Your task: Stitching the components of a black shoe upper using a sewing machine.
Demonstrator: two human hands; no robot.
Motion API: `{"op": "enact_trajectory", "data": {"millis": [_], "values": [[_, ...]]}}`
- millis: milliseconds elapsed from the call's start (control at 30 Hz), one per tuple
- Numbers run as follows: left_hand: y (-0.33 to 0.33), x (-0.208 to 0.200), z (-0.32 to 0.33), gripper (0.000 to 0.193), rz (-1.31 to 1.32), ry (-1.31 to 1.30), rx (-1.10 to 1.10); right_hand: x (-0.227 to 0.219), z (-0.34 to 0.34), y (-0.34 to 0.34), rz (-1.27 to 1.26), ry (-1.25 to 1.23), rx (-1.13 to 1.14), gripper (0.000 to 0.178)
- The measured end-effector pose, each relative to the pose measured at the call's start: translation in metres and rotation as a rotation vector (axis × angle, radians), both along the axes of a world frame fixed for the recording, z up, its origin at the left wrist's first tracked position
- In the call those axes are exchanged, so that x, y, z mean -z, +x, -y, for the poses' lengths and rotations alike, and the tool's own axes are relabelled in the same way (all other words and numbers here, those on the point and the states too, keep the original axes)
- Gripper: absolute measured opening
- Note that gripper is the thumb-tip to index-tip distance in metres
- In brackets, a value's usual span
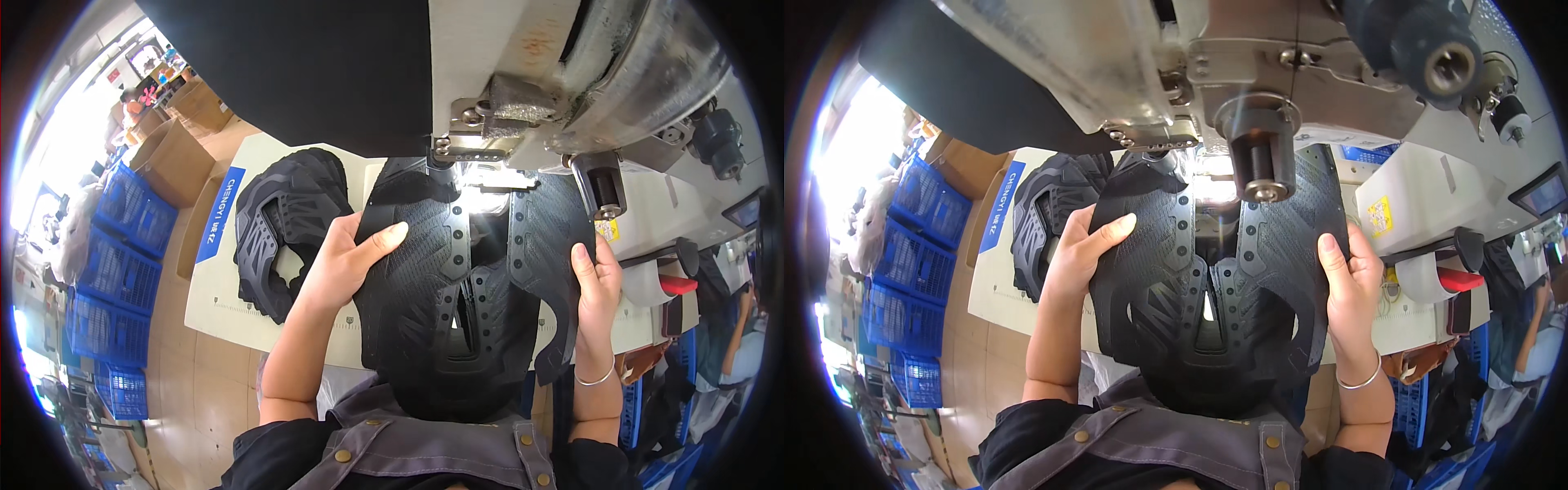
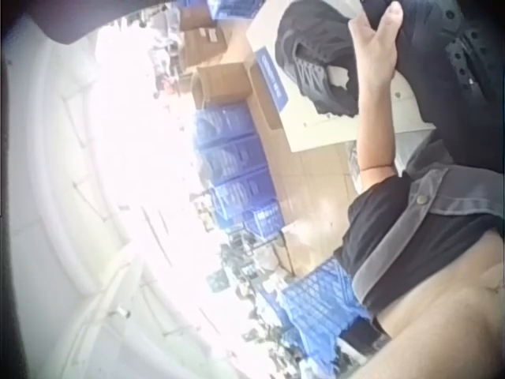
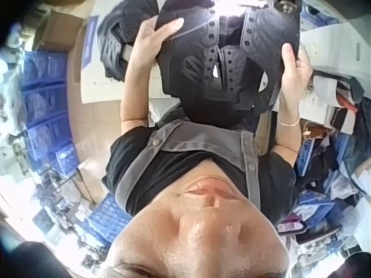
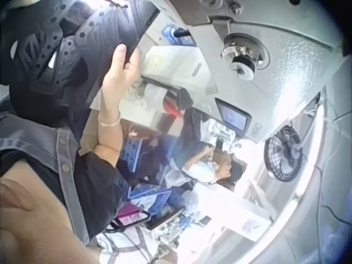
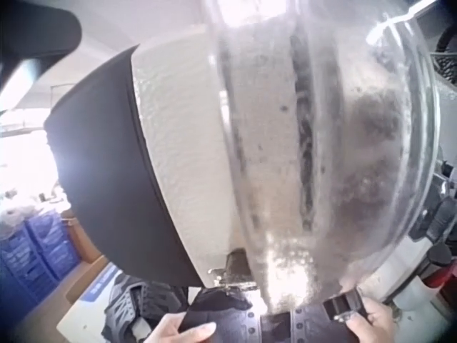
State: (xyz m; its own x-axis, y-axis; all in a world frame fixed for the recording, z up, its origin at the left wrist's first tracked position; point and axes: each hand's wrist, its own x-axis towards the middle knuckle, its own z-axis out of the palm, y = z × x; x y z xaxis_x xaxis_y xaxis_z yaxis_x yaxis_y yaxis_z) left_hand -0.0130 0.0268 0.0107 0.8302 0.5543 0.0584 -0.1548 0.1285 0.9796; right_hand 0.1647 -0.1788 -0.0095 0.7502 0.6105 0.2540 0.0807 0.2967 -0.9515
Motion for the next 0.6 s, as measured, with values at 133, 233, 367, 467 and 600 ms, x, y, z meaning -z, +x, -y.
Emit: {"op": "enact_trajectory", "data": {"millis": [133,233,367,467,600], "values": [[0.007,-0.004,-0.006,0.024,-0.019,-0.005,-0.017,-0.001,-0.009,0.003,-0.006,0.027,0.004,0.023],[0.012,-0.003,-0.013,0.026,-0.025,0.011,-0.064,-0.004,-0.015,0.006,0.021,0.011,0.027,0.023],[0.019,-0.006,-0.024,0.025,-0.001,0.029,-0.039,-0.009,-0.023,0.012,0.067,-0.040,0.068,0.022],[0.025,-0.009,-0.031,0.024,-0.013,0.070,-0.019,-0.009,-0.026,0.023,0.078,-0.108,0.071,0.022],[0.031,-0.005,-0.045,0.023,-0.048,0.114,-0.090,-0.015,-0.039,0.021,0.087,-0.037,0.066,0.021]]}}
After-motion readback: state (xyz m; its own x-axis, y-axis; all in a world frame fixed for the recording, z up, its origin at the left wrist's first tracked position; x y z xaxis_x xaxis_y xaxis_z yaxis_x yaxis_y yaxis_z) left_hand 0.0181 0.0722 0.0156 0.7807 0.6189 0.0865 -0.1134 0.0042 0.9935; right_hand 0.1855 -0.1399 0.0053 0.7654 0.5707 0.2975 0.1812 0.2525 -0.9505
